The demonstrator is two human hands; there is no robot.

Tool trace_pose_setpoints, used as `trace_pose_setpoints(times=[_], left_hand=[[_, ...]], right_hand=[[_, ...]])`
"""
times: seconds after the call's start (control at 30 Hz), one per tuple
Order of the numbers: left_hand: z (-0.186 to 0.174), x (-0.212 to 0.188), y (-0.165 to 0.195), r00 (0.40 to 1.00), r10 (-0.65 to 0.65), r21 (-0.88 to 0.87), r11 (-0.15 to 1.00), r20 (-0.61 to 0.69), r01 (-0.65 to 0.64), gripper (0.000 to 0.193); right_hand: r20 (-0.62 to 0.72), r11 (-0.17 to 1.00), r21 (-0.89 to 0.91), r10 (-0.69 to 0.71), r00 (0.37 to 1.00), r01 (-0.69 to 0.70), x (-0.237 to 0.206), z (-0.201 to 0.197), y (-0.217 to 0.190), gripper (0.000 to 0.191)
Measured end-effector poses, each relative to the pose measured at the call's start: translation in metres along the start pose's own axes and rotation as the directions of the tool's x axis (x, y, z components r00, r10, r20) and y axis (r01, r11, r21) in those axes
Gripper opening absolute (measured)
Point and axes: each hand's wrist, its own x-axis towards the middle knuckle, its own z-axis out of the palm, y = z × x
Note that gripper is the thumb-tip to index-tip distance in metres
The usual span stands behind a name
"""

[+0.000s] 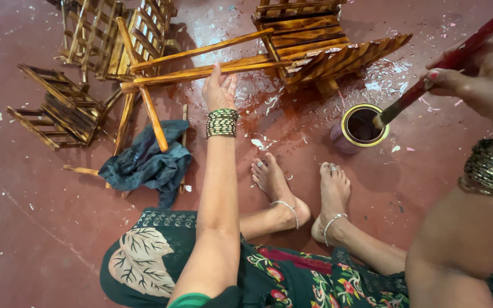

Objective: The person sits on the floor and applies a dark stain to a small wooden chair using a brush. They repeatedly dip the brush into a can of stain and coat the chair's slats and legs, repositioning the chair to reach different areas.

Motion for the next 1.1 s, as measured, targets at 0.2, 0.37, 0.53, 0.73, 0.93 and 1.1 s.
trace_pose_setpoints(times=[0.2, 0.37, 0.53, 0.73, 0.93, 1.1], left_hand=[[-0.006, 0.006, -0.003, 0.999, -0.023, 0.023, 0.999, -0.036, 0.024, 0.043], [-0.006, 0.006, -0.004, 0.999, -0.026, 0.013, 1.000, -0.018, 0.027, 0.042], [-0.004, 0.001, -0.002, 1.000, -0.014, 0.009, 1.000, -0.005, 0.014, 0.041], [-0.002, -0.002, -0.001, 1.000, 0.009, 0.025, 1.000, -0.028, -0.008, 0.041], [-0.004, -0.002, -0.003, 1.000, 0.004, 0.022, 1.000, -0.009, -0.003, 0.040], [-0.004, -0.002, -0.004, 1.000, 0.007, 0.035, 0.999, -0.006, -0.007, 0.038]], right_hand=[[0.027, 0.995, -0.021, 0.098, 0.995, -0.097, 0.010, -0.002, 0.030, 0.016], [-0.047, 0.979, 0.094, 0.188, 0.981, -0.183, 0.029, -0.009, 0.099, 0.015], [-0.090, 0.882, 0.447, 0.208, 0.974, -0.147, 0.032, -0.025, 0.148, 0.010], [-0.254, 0.762, 0.642, 0.104, 0.962, 0.088, 0.032, -0.020, 0.119, 0.009], [-0.404, 0.768, 0.582, -0.013, 0.914, 0.268, 0.039, 0.025, 0.067, 0.010], [-0.484, 0.822, 0.498, -0.003, 0.875, 0.278, 0.034, 0.031, 0.054, 0.008]])
